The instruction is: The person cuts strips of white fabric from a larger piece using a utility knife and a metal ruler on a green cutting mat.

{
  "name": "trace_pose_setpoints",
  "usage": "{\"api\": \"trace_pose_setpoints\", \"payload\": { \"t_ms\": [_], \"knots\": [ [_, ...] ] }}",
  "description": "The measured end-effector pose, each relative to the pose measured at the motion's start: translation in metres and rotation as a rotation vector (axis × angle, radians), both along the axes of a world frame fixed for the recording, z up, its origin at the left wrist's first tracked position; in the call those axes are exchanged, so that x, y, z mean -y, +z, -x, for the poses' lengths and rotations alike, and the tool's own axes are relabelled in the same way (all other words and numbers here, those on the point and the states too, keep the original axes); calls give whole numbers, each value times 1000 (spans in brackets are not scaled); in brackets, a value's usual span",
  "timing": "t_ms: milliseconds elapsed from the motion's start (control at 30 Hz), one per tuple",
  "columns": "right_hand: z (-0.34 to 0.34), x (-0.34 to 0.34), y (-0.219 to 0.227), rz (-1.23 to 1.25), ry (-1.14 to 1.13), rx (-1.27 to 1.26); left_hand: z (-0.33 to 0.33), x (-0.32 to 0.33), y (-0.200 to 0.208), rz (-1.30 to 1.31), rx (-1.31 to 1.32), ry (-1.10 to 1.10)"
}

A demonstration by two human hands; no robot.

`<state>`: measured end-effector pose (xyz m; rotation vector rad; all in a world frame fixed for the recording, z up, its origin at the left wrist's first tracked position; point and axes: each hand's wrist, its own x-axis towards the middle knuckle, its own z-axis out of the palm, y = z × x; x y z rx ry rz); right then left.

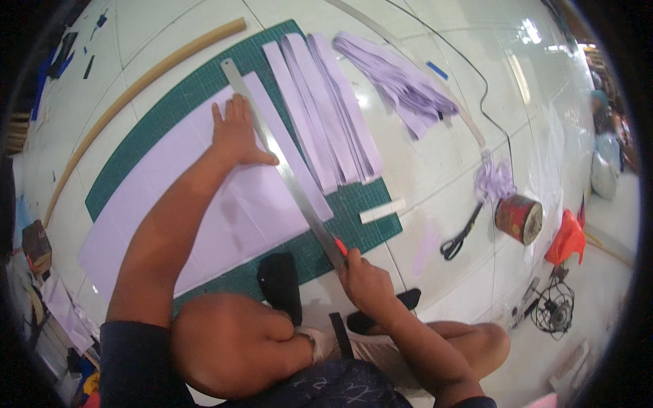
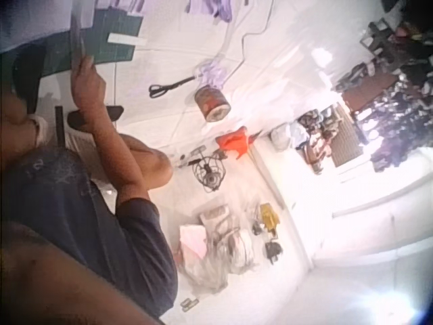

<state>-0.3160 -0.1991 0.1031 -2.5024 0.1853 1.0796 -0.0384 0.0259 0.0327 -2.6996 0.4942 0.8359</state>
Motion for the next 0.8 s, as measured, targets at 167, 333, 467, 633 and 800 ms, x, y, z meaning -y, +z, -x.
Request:
{"api": "trace_pose_setpoints", "payload": {
  "t_ms": [167,333,467,633,800],
  "knots": [
    [-92,-33,-14,-87,-42,264,2,-6,0,13,85,-14],
    [-217,-82,-59,-143,-52,458,1,3,-8,51,63,9],
    [-275,-124,-58,-105,-93,374,1,-3,-16,4,88,-6],
    [-281,-129,-48,-31,204,461,2,-6,-11,33,70,15],
    [-284,-128,-51,16,248,429,0,-3,-4,45,58,5]
  ]
}}
